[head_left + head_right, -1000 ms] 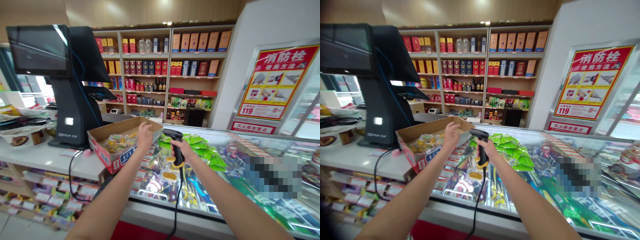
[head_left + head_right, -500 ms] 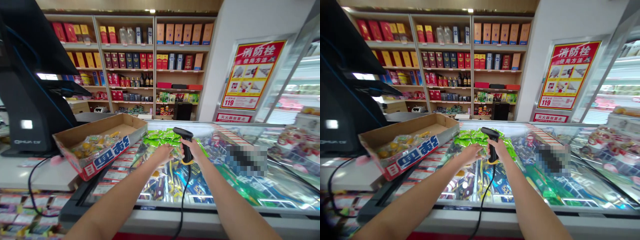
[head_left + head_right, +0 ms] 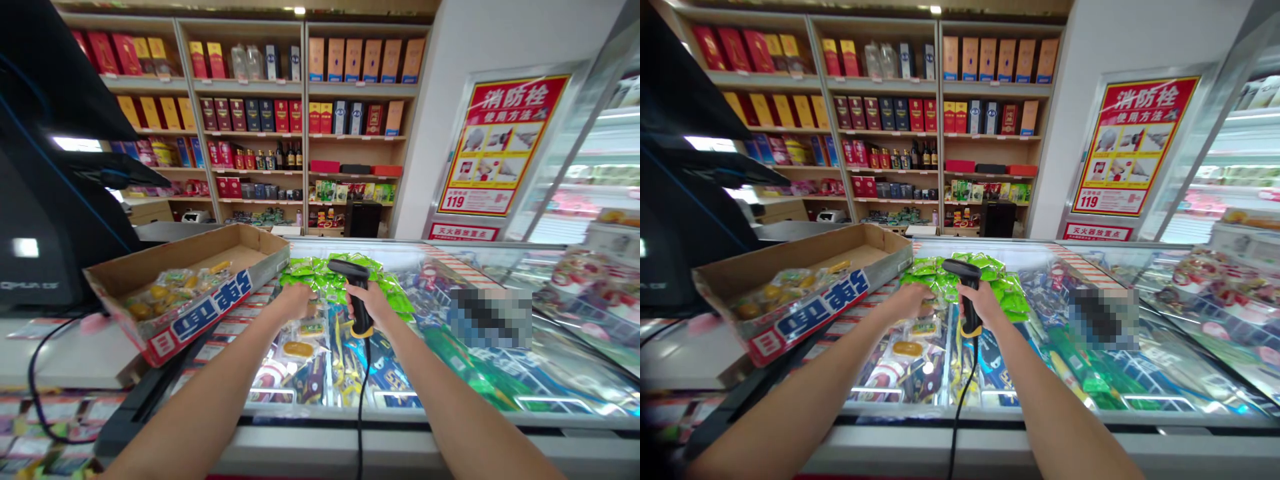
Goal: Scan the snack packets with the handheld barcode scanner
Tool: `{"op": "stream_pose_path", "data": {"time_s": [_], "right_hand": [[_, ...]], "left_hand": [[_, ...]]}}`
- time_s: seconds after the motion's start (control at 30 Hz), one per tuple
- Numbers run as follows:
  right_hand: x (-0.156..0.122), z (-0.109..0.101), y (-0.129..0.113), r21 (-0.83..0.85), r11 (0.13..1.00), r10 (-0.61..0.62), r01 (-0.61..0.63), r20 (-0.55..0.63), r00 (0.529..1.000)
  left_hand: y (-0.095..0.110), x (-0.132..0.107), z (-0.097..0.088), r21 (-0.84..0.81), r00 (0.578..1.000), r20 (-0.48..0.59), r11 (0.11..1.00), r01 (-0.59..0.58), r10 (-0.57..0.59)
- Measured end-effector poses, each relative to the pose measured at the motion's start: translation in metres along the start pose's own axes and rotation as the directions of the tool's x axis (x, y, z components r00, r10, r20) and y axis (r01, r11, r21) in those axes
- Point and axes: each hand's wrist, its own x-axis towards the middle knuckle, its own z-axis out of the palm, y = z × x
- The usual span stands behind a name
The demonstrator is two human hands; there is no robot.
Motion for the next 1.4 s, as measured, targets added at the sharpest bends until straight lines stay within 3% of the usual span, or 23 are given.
{"op": "stream_pose_path", "data": {"time_s": [0.1,0.17,0.27,0.33,0.4,0.5,0.57,0.6,0.67,0.97,1.17,1.4], "right_hand": [[-0.001,0.005,0.003,-0.016,1.000,0.009,-0.008,0.021,1.000],[-0.002,0.006,0.005,-0.031,0.999,0.013,-0.012,0.030,0.999],[-0.001,0.006,0.005,-0.017,1.000,0.001,-0.001,0.023,1.000],[-0.001,0.004,0.005,0.025,1.000,0.001,-0.001,0.027,1.000],[-0.001,0.003,0.003,0.061,0.998,0.004,-0.006,0.042,0.999],[-0.003,0.003,-0.001,0.061,0.998,0.006,-0.011,0.077,0.997],[-0.005,0.003,-0.004,0.035,0.999,0.011,-0.015,0.109,0.994],[-0.006,0.003,-0.005,0.018,1.000,0.018,-0.021,0.130,0.991],[-0.008,0.003,-0.007,-0.026,0.999,0.030,-0.026,0.177,0.984],[-0.010,-0.005,-0.011,-0.166,0.986,0.042,0.005,0.277,0.960],[-0.011,-0.003,-0.009,-0.189,0.982,0.046,0.013,0.303,0.952],[-0.008,-0.006,-0.003,-0.201,0.980,0.063,0.000,0.307,0.950]], "left_hand": [[0.005,0.000,0.002,0.148,0.995,0.092,0.988,-0.052,0.038],[0.006,0.001,0.004,0.127,0.997,0.056,0.991,-0.051,0.044],[0.006,0.005,0.009,-0.055,0.996,-0.088,0.998,-0.013,0.008],[0.006,0.009,0.013,-0.281,0.973,-0.202,0.958,0.055,-0.115],[0.006,0.013,0.015,-0.577,0.931,-0.224,0.809,0.110,-0.287],[0.006,0.018,0.015,-0.917,0.894,-0.061,0.379,0.126,-0.445],[0.005,0.019,0.013,-0.988,0.881,0.029,0.120,0.096,-0.472],[0.004,0.020,0.011,-0.997,0.878,0.052,0.032,0.076,-0.477],[0.002,0.020,0.008,-0.997,0.869,0.076,-0.058,0.055,-0.488],[0.006,0.018,-0.002,-0.998,0.851,-0.067,0.039,-0.055,-0.521],[0.008,0.018,-0.002,-0.993,0.881,-0.110,0.095,-0.074,-0.461],[0.008,0.020,0.001,-0.991,0.890,-0.124,0.094,-0.092,-0.440]]}}
